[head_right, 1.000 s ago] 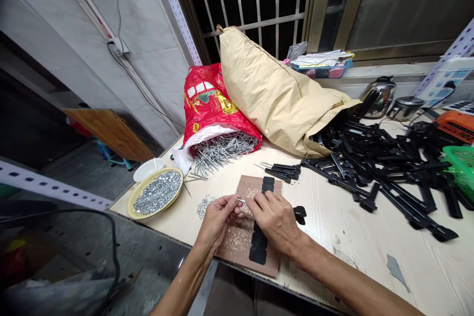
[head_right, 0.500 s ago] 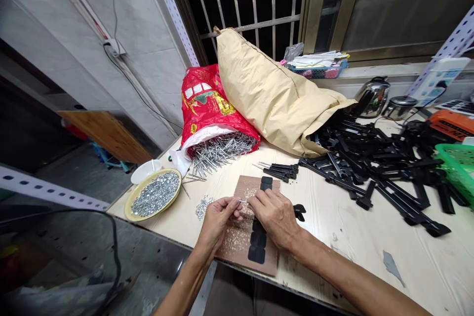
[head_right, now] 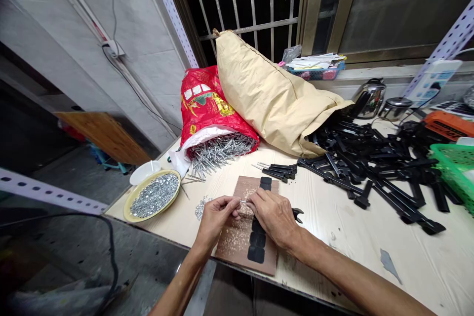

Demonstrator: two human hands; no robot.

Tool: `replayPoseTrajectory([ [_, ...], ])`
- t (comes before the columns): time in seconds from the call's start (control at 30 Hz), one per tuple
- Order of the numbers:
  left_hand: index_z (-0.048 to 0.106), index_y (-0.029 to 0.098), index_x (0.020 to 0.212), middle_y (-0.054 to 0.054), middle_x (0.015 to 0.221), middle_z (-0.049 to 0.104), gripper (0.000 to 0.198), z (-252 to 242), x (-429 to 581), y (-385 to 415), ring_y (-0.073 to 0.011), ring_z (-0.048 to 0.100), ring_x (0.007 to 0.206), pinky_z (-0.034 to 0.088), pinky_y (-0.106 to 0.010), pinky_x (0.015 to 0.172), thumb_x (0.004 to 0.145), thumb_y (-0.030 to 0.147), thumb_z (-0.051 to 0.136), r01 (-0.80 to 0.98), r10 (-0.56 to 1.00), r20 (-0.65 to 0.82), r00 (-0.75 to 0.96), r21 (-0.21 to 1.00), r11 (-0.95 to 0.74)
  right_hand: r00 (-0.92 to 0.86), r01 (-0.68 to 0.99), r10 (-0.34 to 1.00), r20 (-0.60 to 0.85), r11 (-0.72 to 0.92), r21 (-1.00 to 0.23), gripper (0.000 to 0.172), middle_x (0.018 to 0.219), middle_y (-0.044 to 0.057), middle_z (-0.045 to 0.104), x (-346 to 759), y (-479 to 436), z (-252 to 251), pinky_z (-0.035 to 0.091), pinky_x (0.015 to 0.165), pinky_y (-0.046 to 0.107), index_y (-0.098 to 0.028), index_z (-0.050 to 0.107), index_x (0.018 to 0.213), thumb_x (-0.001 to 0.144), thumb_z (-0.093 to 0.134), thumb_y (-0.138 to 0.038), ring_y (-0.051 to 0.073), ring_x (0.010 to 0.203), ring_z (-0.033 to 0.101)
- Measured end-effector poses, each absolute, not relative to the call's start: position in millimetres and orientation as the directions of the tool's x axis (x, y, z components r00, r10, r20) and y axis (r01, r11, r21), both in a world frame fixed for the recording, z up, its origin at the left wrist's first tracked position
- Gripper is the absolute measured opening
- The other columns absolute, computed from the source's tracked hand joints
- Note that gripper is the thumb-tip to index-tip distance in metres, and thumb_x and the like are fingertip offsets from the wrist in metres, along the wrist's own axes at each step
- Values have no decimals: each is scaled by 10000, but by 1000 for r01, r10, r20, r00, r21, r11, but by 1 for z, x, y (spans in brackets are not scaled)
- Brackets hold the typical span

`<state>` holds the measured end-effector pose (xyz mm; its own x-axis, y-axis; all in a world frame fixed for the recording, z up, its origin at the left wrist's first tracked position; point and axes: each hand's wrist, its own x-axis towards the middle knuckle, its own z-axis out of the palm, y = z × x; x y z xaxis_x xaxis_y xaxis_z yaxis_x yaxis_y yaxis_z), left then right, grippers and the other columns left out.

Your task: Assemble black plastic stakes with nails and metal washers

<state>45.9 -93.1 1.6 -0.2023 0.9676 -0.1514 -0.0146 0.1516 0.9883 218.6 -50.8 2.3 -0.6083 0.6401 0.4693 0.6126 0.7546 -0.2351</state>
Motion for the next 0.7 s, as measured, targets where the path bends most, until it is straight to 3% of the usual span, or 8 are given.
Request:
replayPoseTrajectory([
  [0.17, 661, 120, 747, 20, 555, 584, 249, 2, 45, -94, -110, 554, 502, 430, -211, 542, 722, 368, 675, -43, 973, -146, -178, 989, 140, -637, 618, 587, 499, 776, -124, 201, 740, 8, 561, 217, -52, -1, 310, 630, 264, -204, 574, 843, 945, 405, -245, 142, 705, 508],
  [0.7, 656, 110, 726, -1, 588, 608, 256, -3, 44, -94, -114, 561, 518, 452, -220, 552, 727, 366, 672, -70, 977, -162, -137, 986, 154, -645, 585, 647, 406, 760, -283, 259, 806, 15, 555, 216, -50, -5, 346, 576, 240, -200, 565, 893, 961, 352, -330, 128, 683, 534],
])
